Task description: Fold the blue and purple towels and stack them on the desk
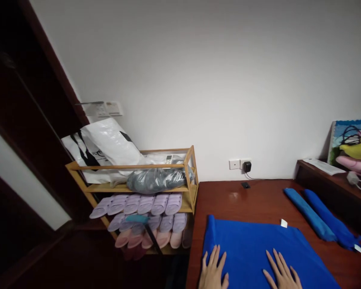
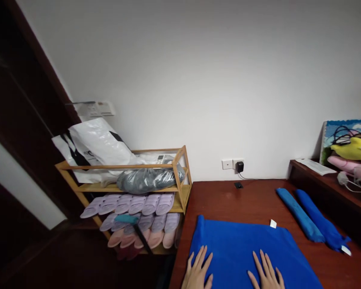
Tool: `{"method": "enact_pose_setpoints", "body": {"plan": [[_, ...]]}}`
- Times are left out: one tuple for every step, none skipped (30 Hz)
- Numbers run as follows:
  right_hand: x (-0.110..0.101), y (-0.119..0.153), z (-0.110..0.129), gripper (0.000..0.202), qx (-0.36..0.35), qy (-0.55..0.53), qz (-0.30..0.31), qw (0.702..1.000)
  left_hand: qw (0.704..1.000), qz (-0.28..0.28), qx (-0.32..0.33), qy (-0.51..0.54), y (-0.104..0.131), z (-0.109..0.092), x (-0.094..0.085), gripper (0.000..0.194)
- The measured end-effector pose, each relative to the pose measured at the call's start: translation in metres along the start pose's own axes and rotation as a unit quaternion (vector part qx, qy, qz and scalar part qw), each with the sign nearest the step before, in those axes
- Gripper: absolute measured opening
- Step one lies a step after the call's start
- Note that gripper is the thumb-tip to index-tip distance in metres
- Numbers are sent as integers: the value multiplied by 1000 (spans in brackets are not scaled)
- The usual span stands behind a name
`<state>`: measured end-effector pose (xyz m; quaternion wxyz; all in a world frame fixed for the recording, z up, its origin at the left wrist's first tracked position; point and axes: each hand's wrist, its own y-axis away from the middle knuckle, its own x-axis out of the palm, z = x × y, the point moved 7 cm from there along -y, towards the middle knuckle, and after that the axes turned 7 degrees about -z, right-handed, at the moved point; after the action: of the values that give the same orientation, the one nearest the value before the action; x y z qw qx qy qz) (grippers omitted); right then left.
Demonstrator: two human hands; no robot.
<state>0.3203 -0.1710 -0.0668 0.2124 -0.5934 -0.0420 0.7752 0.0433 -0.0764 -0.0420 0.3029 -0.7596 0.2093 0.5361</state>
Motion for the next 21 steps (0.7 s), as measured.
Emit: {"method": "enact_pose_setpoints", "body": {"plan": [[-5, -3, -4, 64, -12, -1, 6, 1000, 1000, 12, 0, 23, -2, -6, 3, 76], [-10, -4, -8, 62, -20, -2, 12, 1000, 999, 25, -1, 44, -3, -11, 6, 75], [-12, -5, -11, 61, -24, -1, 17, 1000, 997, 38, -1, 61, -3, -14, 8, 75], [-14, -6, -14, 60, -20, 1, 23, 1000, 996, 49, -1, 74, 0, -17, 9, 74], [-16, -6, -16, 60, -11, 4, 28, 1000, 995, 58, -2, 83, 4, -17, 8, 73], [-17, -6, -19, 60, 4, 10, 31, 999, 994, 61, -6, 87, 9, -16, 3, 72], [-18, -6, -21, 61, 18, 18, 34, 999, 995, 57, -18, 85, 16, -13, -5, 72], [-20, -6, -22, 63, 27, 28, 36, 999, 995, 48, -37, 78, 23, -7, -16, 71], [-21, -6, -21, 65, 31, 38, 39, 998, 995, 37, -61, 68, 30, 1, -28, 71], [-22, -6, -21, 66, 31, 48, 42, 997, 994, 30, -88, 55, 38, 10, -40, 71], [-23, -5, -19, 67, 30, 57, 46, 997, 992, 28, -116, 41, 44, 19, -52, 71], [-24, -4, -18, 67, 30, 67, 48, 996, 989, 28, -145, 26, 50, 28, -63, 70], [-25, -4, -17, 67, 34, 79, 43, 995, 984, 28, -174, 9, 55, 37, -72, 68], [-28, -3, -15, 67, 40, 93, 27, 994, 979, 21, -200, -9, 58, 44, -82, 66], [-32, -2, -13, 68, 47, 110, 0, 993, 975, 3, -221, -28, 60, 47, -90, 64], [-36, -1, -9, 70, 55, 127, -33, 990, 972, -22, -228, -42, 59, 46, -98, 62], [-39, 0, -3, 71, 62, 141, -66, 986, 974, -47, -218, -48, 56, 40, -102, 61], [-40, 2, 3, 72, 69, 149, -89, 982, 979, -67, -189, -43, 51, 29, -103, 61], [-39, 4, 10, 73, 76, 149, -97, 981, 986, -77, -147, -27, 44, 15, -100, 60], [-34, 5, 15, 72, 85, 142, -89, 982, 992, -76, -101, -4, 38, -1, -94, 59], [-28, 6, 20, 71, 96, 131, -70, 984, 996, -67, -60, 20, 33, -15, -85, 58]]}}
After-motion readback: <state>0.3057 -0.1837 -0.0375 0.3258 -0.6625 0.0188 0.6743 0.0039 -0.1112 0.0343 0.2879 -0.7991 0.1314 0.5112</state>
